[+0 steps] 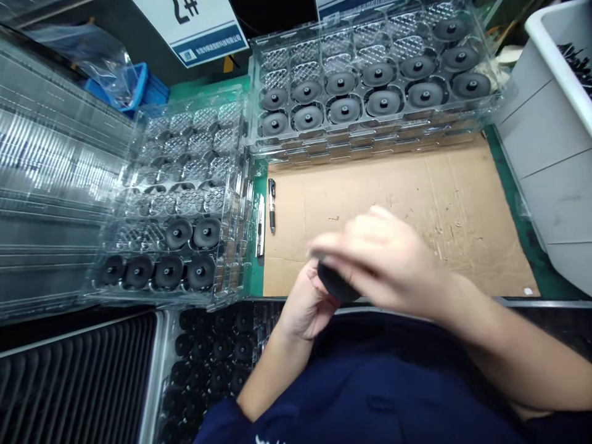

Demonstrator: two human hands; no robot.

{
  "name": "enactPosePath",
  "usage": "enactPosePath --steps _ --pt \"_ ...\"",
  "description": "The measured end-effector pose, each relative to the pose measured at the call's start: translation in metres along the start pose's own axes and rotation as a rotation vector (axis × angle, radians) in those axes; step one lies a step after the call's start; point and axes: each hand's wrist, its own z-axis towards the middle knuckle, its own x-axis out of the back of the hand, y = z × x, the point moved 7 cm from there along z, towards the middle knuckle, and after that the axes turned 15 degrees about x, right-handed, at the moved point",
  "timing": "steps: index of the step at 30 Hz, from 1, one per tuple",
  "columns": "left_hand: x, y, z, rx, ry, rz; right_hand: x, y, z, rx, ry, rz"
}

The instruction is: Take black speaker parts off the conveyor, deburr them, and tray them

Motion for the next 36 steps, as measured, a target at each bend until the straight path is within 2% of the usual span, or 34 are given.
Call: enactPosePath --steps 2,4,6,8,10,12,14,16,17,19,21,22,24,25,27,30,33,35,36 --pt "-0.003 0.002 -0.002 -0.006 -0.096 -0.04 0.001 0.04 -0.016 -0.242 0.07 0.057" --pt "-0.005 0.004 -0.004 -0.007 -0.202 -0.088 -0.007 0.078 -0.04 -0.465 0.094 0.125" --pt "-0.003 0.004 -0.005 -0.001 -0.265 -0.119 -0.023 0.101 -0.064 -0.564 0.03 0.137" --pt "0.0 0.002 -0.004 0.018 -0.299 -0.145 -0.042 0.11 -0.085 -0.569 -0.056 0.12" --pt "0.004 -0.002 -0.001 0.042 -0.318 -0.176 -0.057 0.11 -0.099 -0.562 -0.097 0.114" --pt "0.005 -0.004 0.001 0.065 -0.333 -0.201 -0.059 0.107 -0.104 -0.593 -0.083 0.094" --pt "0.004 -0.004 0.003 0.086 -0.343 -0.212 -0.049 0.101 -0.098 -0.642 -0.034 0.072" --pt "0.003 -0.004 0.006 0.11 -0.346 -0.208 -0.03 0.088 -0.079 -0.625 0.057 0.03" --pt "0.003 -0.003 0.008 0.118 -0.34 -0.205 -0.019 0.079 -0.064 -0.567 0.105 0.003" --pt "0.005 -0.002 0.013 0.105 -0.3 -0.201 -0.005 0.055 -0.032 -0.34 0.131 -0.037" --pt "0.011 0.0 0.017 0.066 -0.23 -0.209 -0.006 0.039 -0.011 -0.141 0.02 -0.032" --pt "0.014 0.001 0.019 0.053 -0.203 -0.215 -0.009 0.038 -0.006 -0.111 -0.062 -0.039" --pt "0.017 0.001 0.021 0.071 -0.186 -0.233 -0.013 0.048 -0.006 -0.179 -0.199 -0.102" --pt "0.017 0.001 0.022 0.088 -0.192 -0.243 -0.012 0.055 -0.007 -0.236 -0.222 -0.146" --pt "0.017 0.004 0.023 0.088 -0.195 -0.26 -0.008 0.06 -0.007 -0.27 -0.189 -0.169" --pt "0.02 0.017 0.024 -0.016 -0.144 -0.255 -0.007 0.058 -0.003 -0.199 -0.088 -0.077" --pt "0.018 0.025 0.026 -0.023 -0.145 -0.238 -0.011 0.067 -0.004 -0.286 -0.154 -0.074" --pt "0.015 0.028 0.027 0.008 -0.165 -0.233 -0.008 0.071 -0.004 -0.362 -0.155 -0.116" --pt "0.015 0.03 0.028 0.007 -0.158 -0.234 -0.007 0.07 0.0 -0.35 -0.136 -0.11"
